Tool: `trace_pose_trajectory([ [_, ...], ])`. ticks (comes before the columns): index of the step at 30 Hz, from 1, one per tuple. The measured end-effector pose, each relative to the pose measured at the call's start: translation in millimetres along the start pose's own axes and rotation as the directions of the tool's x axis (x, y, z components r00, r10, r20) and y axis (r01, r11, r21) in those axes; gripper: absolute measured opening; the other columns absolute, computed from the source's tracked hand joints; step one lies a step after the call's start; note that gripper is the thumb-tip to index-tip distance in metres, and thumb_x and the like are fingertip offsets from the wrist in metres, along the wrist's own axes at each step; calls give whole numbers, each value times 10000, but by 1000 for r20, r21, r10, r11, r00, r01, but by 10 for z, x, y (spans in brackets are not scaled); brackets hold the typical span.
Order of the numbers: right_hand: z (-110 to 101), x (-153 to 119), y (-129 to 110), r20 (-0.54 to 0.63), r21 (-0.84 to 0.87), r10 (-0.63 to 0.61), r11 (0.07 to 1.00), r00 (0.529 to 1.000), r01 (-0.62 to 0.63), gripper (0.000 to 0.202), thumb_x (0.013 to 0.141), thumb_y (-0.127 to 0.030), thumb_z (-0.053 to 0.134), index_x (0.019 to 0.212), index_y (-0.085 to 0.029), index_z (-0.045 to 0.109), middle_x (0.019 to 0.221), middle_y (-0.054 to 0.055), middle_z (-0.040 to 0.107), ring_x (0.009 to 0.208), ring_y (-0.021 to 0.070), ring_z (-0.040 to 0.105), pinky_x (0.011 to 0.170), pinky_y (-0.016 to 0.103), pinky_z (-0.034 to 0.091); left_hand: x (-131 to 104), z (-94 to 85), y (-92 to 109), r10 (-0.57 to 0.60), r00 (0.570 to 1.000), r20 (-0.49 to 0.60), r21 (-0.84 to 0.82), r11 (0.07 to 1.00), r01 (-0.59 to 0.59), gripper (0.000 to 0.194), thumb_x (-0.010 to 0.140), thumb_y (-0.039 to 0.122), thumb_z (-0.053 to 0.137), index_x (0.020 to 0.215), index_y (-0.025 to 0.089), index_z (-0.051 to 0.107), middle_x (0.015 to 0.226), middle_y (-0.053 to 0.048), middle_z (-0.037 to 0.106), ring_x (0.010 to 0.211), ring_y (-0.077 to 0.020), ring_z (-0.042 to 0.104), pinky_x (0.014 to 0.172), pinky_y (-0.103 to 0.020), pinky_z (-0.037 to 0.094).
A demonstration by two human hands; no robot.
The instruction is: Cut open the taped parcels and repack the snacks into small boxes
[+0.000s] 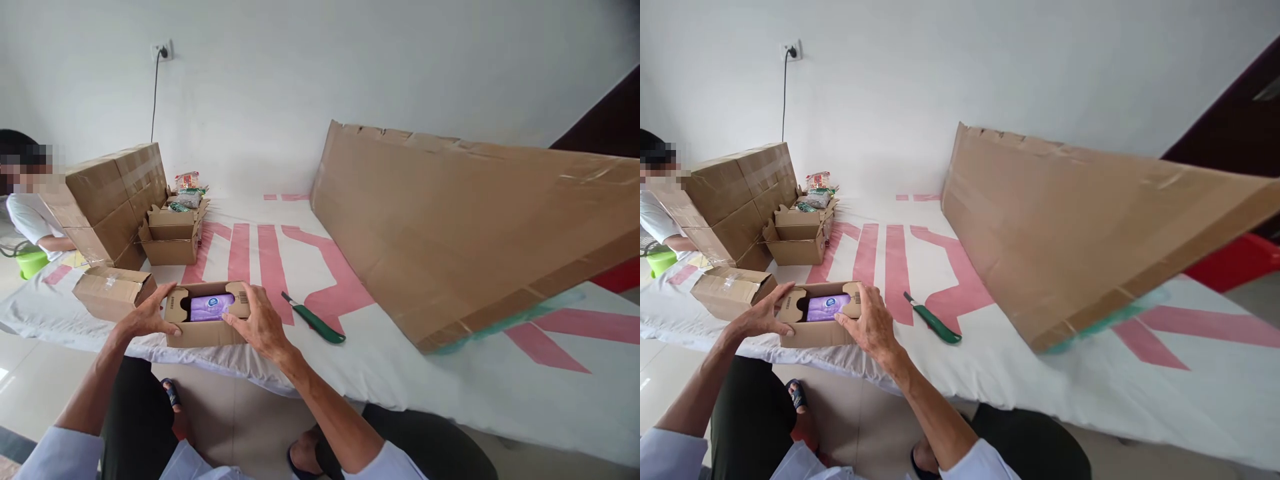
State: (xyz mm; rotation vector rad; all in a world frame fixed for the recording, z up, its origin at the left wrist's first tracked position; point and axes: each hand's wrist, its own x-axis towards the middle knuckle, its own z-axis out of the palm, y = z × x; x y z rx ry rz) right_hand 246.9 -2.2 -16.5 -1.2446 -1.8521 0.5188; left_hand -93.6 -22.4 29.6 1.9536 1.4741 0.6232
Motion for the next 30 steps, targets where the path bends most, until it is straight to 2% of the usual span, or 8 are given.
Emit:
trace_pose_trajectory([
  [4, 5, 33, -50, -8, -50, 118, 992, 993, -118, 741, 879, -468, 744, 1559, -247, 548, 1379, 141, 704, 1265, 343, 699, 1002, 495, 628, -10, 50, -6, 9, 1000, -22, -43, 999, -10, 1374, 646, 661, 1012, 1772, 258, 334, 1708, -189, 485, 1559, -439, 501, 1308, -590, 416],
  [9, -72, 7, -70, -36, 43, 95, 995, 995, -94, 626, 957, -484, 632, 1520, -210, 613, 1388, 161, 749, 1256, 342, 723, 1036, 485, 604, -29, 87, 12, -43, 999, -27, -87, 995, 40, 1443, 652, 691, 991, 1801, 247, 239, 1732, -220, 450, 1519, -460, 534, 1223, -602, 503],
  [15, -249, 17, 128, -92, 234, 199, 957, 976, -173, 512, 1071, -405, 379, 1412, -189, 695, 1134, 129, 830, 852, 273, 759, 854, 422, 613, -103, 134, 136, -11, 998, -66, -108, 994, 4, 1260, 780, 675, 902, 1792, 280, 266, 1745, -200, 435, 1504, -450, 546, 1136, -565, 574],
  [18, -255, -1, 262, -176, 149, 127, 984, 976, -101, 494, 1028, -326, 432, 1425, -188, 692, 1284, 158, 806, 1055, 311, 768, 971, 454, 600, -103, 215, 211, -31, 990, -141, -55, 998, 24, 1097, 869, 683, 814, 1764, 266, 335, 1747, -181, 430, 1543, -433, 503, 1162, -542, 554],
  [20, -222, -17, 325, -189, 59, 63, 997, 980, -53, 461, 999, -290, 470, 1374, -201, 725, 1281, 155, 803, 1162, 318, 745, 1029, 459, 584, -75, 289, 255, -34, 977, -211, 8, 999, 36, 1025, 889, 668, 790, 1732, 243, 391, 1703, -171, 485, 1546, -413, 500, 1233, -545, 492],
  [22, -188, -28, 367, -155, -6, 33, 999, 987, -34, 410, 990, -260, 477, 1275, -211, 767, 1197, 144, 810, 1111, 299, 748, 998, 437, 591, -31, 362, 299, -26, 958, -285, 82, 995, 52, 965, 882, 628, 792, 1688, 225, 449, 1630, -164, 555, 1519, -399, 529, 1275, -546, 444],
  [25, -185, -31, 391, -88, -49, 21, 998, 996, -26, 353, 993, -229, 475, 1148, -204, 792, 1166, 147, 797, 1067, 283, 740, 975, 418, 590, 42, 439, 385, -35, 929, -369, 194, 974, 114, 858, 853, 554, 797, 1600, 225, 534, 1513, -151, 637, 1441, -403, 597, 1238, -547, 478],
  [30, -329, 28, 231, -9, -228, -26, 973, 1000, 24, 292, 1015, -191, 494, 1002, -218, 785, 1108, 147, 758, 1103, 310, 680, 1030, 450, 546, 122, 522, 594, -113, 905, -410, 344, 900, 268, 744, 835, 406, 754, 1528, 197, 581, 1414, -184, 701, 1328, -446, 678, 1135, -562, 537],
])
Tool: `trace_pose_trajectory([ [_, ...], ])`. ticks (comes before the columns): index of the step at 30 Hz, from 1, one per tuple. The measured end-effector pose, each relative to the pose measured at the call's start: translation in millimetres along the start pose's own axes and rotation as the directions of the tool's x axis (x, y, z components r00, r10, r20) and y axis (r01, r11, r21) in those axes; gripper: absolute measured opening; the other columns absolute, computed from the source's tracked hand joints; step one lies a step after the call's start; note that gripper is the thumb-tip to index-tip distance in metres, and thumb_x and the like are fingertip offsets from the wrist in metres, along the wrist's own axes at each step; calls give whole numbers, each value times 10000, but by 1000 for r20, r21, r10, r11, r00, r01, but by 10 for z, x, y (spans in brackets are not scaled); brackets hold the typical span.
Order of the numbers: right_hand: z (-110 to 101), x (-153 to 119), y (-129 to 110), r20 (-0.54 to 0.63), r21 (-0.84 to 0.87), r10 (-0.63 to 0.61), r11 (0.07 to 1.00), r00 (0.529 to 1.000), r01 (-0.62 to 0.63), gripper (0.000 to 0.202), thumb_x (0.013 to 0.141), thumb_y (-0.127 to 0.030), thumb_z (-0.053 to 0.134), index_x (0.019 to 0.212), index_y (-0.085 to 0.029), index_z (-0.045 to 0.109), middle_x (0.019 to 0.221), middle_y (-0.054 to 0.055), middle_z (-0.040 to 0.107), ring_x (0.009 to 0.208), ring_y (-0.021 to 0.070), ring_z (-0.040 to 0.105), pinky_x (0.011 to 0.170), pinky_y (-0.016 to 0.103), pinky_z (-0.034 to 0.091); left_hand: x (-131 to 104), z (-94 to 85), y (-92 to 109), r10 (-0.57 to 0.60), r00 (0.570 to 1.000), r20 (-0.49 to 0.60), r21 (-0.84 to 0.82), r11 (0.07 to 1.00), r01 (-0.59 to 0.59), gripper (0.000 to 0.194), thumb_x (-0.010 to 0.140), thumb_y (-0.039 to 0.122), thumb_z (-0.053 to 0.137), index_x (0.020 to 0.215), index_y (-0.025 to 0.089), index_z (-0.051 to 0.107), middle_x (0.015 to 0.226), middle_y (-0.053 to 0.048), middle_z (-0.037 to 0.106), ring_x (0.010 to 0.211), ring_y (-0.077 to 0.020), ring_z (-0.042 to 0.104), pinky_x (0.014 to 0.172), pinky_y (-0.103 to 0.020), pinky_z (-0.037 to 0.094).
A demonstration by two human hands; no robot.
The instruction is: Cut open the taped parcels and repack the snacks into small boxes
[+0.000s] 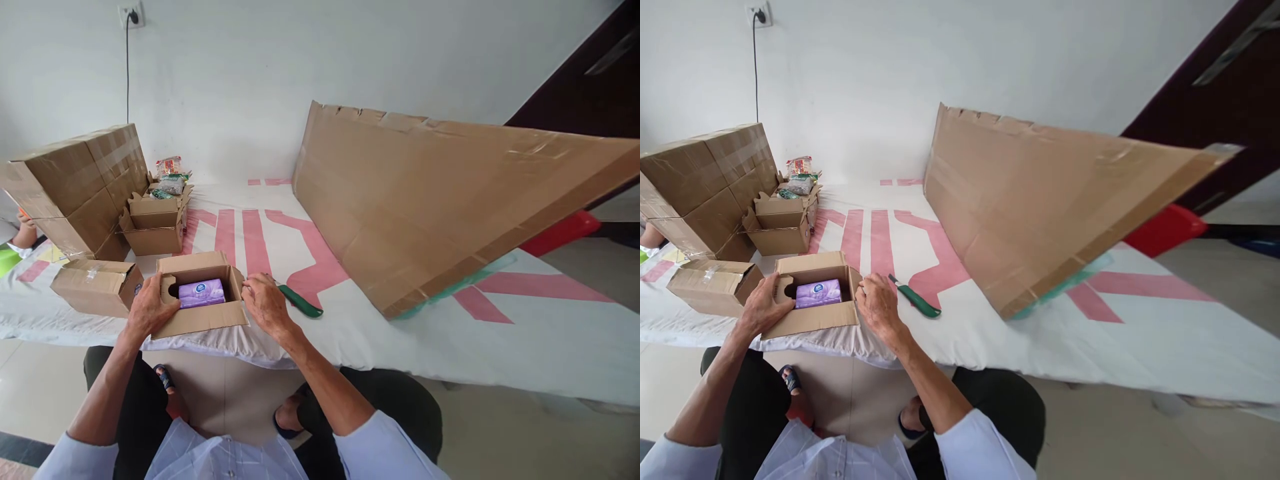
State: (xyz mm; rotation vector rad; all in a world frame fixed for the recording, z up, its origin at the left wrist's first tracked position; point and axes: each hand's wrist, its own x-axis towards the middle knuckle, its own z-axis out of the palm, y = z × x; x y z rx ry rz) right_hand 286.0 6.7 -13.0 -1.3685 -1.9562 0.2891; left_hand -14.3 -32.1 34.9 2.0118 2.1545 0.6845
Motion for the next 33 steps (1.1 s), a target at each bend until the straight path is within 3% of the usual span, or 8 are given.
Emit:
trace_pose_trajectory([
  [3, -129, 115, -188, 12, -121, -128, 984, 992, 128, 293, 1046, -177, 488, 961, -223, 766, 1168, 153, 745, 1173, 322, 643, 1041, 456, 521, -32, 26, 150, -27, 1000, -1, 62, 998, 27, 745, 863, 367, 700, 1561, 152, 555, 1454, -234, 696, 1315, -466, 698, 1111, -569, 540],
  [6, -204, 277, -342, 223, -123, -234, 956, 946, 266, 209, 1035, -181, 569, 953, -228, 755, 1120, 122, 756, 1103, 288, 678, 961, 400, 536, -78, 43, 249, 14, 1000, 11, 40, 999, -14, 734, 907, 380, 648, 1590, 131, 542, 1436, -234, 727, 1287, -451, 723, 1091, -551, 549],
  [12, -160, 587, -388, 567, -223, -122, 929, 815, 295, 149, 846, -313, 882, 898, -230, 769, 1088, 131, 808, 1059, 332, 752, 846, 378, 539, -111, -88, 131, 42, 999, 0, -260, 965, -41, 603, 1060, 398, 403, 1583, 181, 611, 1289, -146, 820, 1181, -370, 778, 1048, -501, 602],
  [17, -102, 690, -438, 654, -223, -71, 933, 753, 282, 142, 748, -192, 891, 784, -218, 756, 1005, 157, 826, 973, 354, 780, 800, 390, 527, -129, -90, 97, 200, 968, -149, -246, 941, -232, 520, 1053, 421, 475, 1457, 197, 715, 1580, -141, 668, 1460, -345, 634, 1260, -507, 497],
  [20, -240, 695, -435, 614, -133, -121, 958, 780, 253, 131, 776, -272, 859, 860, -225, 770, 1004, 122, 821, 929, 319, 760, 774, 369, 507, -165, -15, 186, 253, 960, -122, -241, 931, -276, 495, 1081, 451, 475, 1446, 213, 709, 1590, -138, 651, 1427, -315, 660, 1243, -478, 523],
  [24, -553, 691, -317, 437, 152, -91, 988, 895, 26, 359, 742, -380, 863, 1056, -232, 774, 1057, 46, 796, 897, 246, 705, 761, 322, 502, -170, 37, 234, 201, 953, -225, -249, 934, -256, 473, 1102, 383, 426, 1461, 197, 671, 1452, -158, 731, 1356, -316, 699, 1192, -483, 553],
  [29, -684, 635, -183, 362, 676, 18, 683, 932, -275, 488, 771, -539, 845, 1110, -196, 767, 1034, 28, 786, 950, 230, 702, 794, 322, 559, -76, 55, 18, 89, 947, -309, -227, 960, -165, 431, 1059, 295, 435, 1385, 212, 704, 1404, -144, 750, 1315, -325, 711, 1179, -501, 554],
  [33, -513, 580, -184, 433, 794, 80, 438, 898, -422, 527, 726, -554, 900, 1094, -196, 781, 994, 43, 794, 880, 215, 719, 723, 315, 591, -20, 127, -212, 140, 964, -224, -81, 983, -162, 298, 963, 348, 561, 1069, 253, 823, 1390, -132, 753, 1299, -364, 711, 1189, -520, 546],
])
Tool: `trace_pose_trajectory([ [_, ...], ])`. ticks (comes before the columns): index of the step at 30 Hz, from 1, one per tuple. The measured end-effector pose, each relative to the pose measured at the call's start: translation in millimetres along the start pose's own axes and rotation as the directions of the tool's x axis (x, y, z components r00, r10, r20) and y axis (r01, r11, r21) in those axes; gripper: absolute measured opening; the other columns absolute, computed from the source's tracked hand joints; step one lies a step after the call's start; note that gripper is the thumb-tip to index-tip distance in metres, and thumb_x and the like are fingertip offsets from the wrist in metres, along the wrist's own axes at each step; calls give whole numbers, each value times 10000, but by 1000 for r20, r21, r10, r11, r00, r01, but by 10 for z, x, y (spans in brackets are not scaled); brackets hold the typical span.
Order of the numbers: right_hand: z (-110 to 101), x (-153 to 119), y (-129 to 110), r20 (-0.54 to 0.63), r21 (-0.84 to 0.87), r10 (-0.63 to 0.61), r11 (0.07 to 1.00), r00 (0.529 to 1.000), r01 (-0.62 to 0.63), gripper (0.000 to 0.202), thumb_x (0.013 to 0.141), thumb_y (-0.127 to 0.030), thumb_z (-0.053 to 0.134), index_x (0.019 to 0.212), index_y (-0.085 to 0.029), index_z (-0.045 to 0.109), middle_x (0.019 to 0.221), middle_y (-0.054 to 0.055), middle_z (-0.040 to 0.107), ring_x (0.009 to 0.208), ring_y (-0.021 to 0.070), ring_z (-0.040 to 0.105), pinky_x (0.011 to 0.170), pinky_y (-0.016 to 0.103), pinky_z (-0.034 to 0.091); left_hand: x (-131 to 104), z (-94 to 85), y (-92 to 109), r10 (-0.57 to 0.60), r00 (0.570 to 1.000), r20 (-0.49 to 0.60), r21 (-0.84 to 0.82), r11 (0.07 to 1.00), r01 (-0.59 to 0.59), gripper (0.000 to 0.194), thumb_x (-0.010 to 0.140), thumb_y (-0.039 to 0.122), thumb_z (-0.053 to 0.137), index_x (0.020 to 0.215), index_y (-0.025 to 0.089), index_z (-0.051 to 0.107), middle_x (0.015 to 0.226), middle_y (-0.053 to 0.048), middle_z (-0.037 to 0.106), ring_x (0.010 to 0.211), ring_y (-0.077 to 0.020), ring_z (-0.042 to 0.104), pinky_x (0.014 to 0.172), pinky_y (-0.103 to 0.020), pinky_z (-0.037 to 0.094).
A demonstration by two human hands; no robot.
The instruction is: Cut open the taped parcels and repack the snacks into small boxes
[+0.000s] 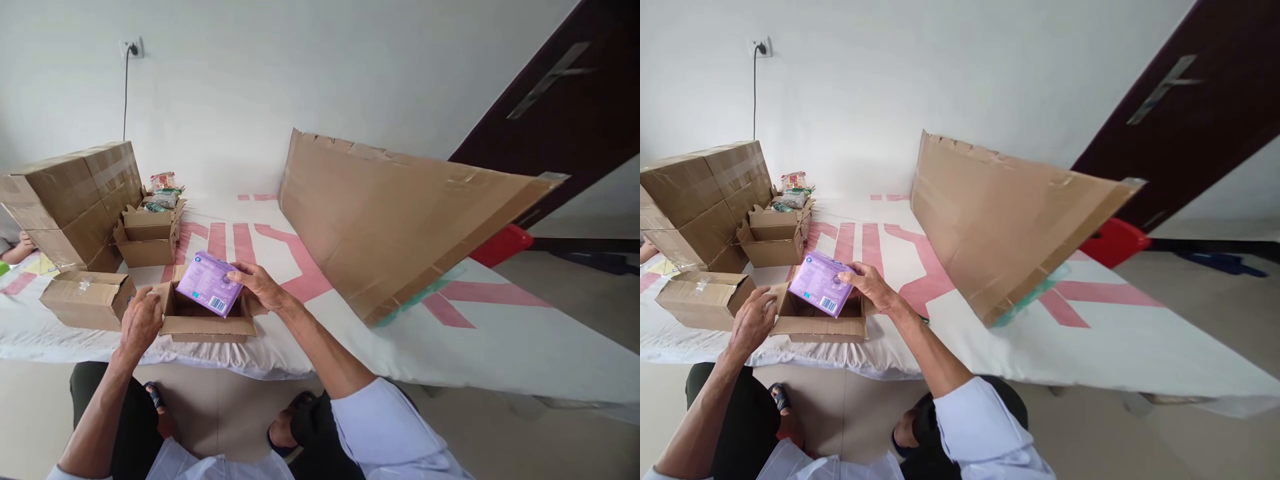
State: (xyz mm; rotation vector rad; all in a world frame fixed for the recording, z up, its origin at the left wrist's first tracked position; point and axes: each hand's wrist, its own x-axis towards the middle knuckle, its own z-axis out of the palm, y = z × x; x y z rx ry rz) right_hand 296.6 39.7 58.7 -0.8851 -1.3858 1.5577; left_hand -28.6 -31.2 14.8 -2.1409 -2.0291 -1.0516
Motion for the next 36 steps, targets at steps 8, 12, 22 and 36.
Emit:
trace_pose_trajectory([
  [8, 180, 79, 123, -15, 156, 39, 987, 999, -37, 498, 700, -557, 957, 1033, -219, 804, 989, 52, 791, 897, 234, 738, 697, 353, 675, 270, -284, 35, 34, 996, 79, -60, 998, -30, 348, 940, 460, 595, 1064, 266, 856, 1274, -128, 819, 1266, -388, 720, 1164, -566, 558],
  [12, 227, 89, 93, -2, 264, 14, 964, 1000, -13, 552, 667, -646, 969, 930, -214, 748, 899, 33, 746, 857, 226, 719, 712, 379, 686, 402, -485, 374, -62, 993, 103, -346, 934, 94, 600, 939, 678, 677, 1292, 209, 796, 1335, -147, 807, 1188, -378, 766, 1040, -521, 622],
  [22, 339, 127, -1, 86, 353, -43, 936, 995, 10, 556, 783, -676, 915, 1011, -218, 697, 1032, 68, 806, 965, 264, 767, 852, 437, 687, 550, -415, 926, -46, 928, 371, -791, 508, 341, 1034, 774, 640, 921, 1621, 227, 496, 1440, -187, 725, 1253, -393, 743, 835, -420, 683],
  [36, 329, 336, 28, 27, 430, -98, 899, 995, 77, 562, 838, -745, 840, 1100, -262, 723, 1016, 53, 778, 951, 255, 736, 752, 389, 648, 864, -235, 682, 331, 937, -115, -589, 737, -333, 629, 708, 160, 822, 1326, 193, 706, 1487, -166, 658, 1412, -365, 608, 1209, -490, 480],
])
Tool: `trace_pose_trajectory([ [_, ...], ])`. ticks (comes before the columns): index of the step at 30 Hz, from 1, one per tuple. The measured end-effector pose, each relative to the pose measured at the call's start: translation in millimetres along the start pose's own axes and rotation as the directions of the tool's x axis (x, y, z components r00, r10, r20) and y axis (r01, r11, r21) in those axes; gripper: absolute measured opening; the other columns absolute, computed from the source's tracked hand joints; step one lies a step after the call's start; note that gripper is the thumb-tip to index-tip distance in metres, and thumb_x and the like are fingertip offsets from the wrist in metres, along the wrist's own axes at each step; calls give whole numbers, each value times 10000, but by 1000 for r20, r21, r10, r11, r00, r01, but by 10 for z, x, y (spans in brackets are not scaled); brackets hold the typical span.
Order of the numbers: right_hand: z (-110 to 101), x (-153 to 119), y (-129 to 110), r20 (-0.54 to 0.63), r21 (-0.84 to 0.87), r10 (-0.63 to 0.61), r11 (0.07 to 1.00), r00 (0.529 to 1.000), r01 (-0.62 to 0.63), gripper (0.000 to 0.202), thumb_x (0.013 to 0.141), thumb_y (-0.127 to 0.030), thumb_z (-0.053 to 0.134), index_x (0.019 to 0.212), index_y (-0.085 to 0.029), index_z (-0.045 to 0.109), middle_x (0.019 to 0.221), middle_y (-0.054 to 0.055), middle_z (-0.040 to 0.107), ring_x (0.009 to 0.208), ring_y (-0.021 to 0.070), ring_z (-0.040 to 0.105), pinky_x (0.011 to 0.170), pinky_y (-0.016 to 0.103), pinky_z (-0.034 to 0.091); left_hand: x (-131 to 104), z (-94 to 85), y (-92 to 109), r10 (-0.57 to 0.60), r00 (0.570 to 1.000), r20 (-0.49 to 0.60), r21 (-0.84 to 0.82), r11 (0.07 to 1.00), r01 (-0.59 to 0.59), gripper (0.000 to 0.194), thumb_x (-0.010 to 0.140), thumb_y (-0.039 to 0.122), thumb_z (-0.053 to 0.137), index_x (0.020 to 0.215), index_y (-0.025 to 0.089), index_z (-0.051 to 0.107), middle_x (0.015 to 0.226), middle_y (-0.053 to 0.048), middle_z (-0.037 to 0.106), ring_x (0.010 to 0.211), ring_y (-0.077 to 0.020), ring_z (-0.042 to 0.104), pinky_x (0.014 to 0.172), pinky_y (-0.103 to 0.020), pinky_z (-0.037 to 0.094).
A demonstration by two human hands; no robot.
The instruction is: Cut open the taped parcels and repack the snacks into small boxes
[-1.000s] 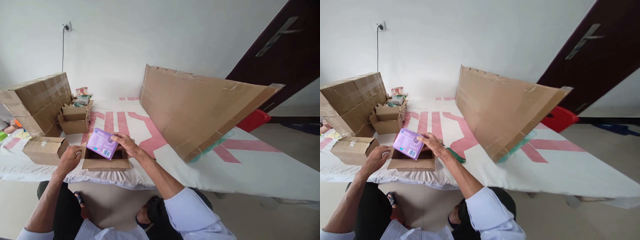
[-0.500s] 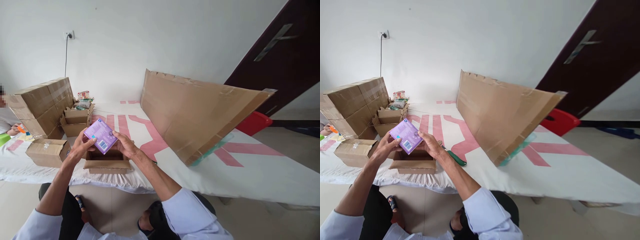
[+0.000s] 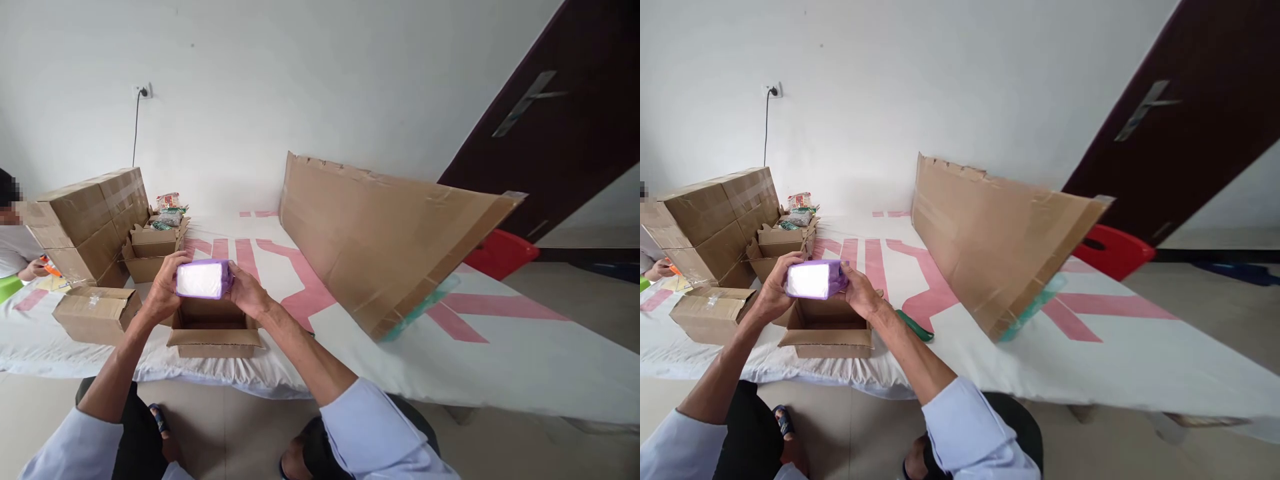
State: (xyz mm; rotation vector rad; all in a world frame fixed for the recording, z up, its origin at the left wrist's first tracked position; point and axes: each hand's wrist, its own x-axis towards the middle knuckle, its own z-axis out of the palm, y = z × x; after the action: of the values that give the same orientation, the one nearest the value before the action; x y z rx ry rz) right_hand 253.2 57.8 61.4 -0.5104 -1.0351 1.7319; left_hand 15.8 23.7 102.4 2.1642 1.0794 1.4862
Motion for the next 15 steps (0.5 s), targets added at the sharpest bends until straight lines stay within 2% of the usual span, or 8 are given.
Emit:
trace_pose_trajectory([
  [2, 10, -8, 47, -44, -30, -103, 994, 994, 101, 533, 788, -664, 900, 1082, -254, 730, 1015, 42, 763, 933, 231, 693, 747, 348, 613, -62, -9, -4, -64, 998, 0, 47, 997, 64, 741, 706, 122, 778, 1436, 208, 692, 1534, -167, 634, 1456, -368, 576, 1235, -499, 457],
  [4, 10, -42, 87, -67, -88, -210, 975, 975, 204, 502, 754, -565, 931, 1101, -260, 735, 1024, 24, 749, 941, 216, 661, 775, 325, 582, -149, -25, 6, -250, 966, 69, -45, 966, 254, 965, 700, 123, 799, 1627, 237, 556, 1459, -156, 687, 1333, -360, 662, 1125, -484, 550],
  [6, -1, -88, 115, -60, -182, -302, 940, 951, 287, 503, 737, -464, 939, 1160, -279, 739, 1050, 6, 742, 988, 216, 650, 857, 328, 567, -242, -45, 31, -408, 881, 239, -226, 859, 459, 1140, 700, 176, 867, 1736, 273, 402, 1399, -144, 725, 1181, -349, 731, 953, -441, 625],
  [8, -17, -126, 136, -20, -261, -351, 906, 936, 334, 562, 723, -394, 936, 1237, -298, 730, 1127, 4, 742, 1069, 232, 651, 952, 351, 558, -312, -62, 60, -455, 814, 363, -376, 727, 574, 1171, 703, 259, 934, 1742, 290, 394, 1424, -146, 724, 1164, -361, 739, 876, -413, 635],
  [10, -30, -140, 157, 33, -293, -357, 890, 934, 351, 633, 717, -361, 930, 1308, -310, 709, 1248, 16, 730, 1150, 247, 651, 1022, 376, 550, -338, -69, 69, -461, 818, 344, -468, 672, 575, 1066, 694, 310, 984, 1660, 259, 535, 1429, -147, 734, 1236, -379, 713, 929, -411, 619],
  [12, -35, -127, 179, 68, -302, -347, 886, 935, 351, 680, 717, -345, 928, 1354, -314, 691, 1316, 29, 711, 1184, 248, 655, 1054, 388, 548, -320, -57, 43, -469, 845, 256, -503, 682, 531, 946, 658, 307, 1024, 1530, 216, 671, 1369, -140, 770, 1273, -380, 695, 1012, -411, 582],
  [15, -26, -71, 196, 70, -314, -337, 886, 939, 341, 769, 738, -353, 922, 1453, -333, 641, 1392, 46, 686, 1243, 257, 659, 1088, 408, 549, -245, 7, -33, -468, 867, 171, -546, 687, 479, 900, 599, 297, 1055, 1433, 189, 734, 1307, -131, 795, 1257, -371, 699, 1049, -415, 556],
])
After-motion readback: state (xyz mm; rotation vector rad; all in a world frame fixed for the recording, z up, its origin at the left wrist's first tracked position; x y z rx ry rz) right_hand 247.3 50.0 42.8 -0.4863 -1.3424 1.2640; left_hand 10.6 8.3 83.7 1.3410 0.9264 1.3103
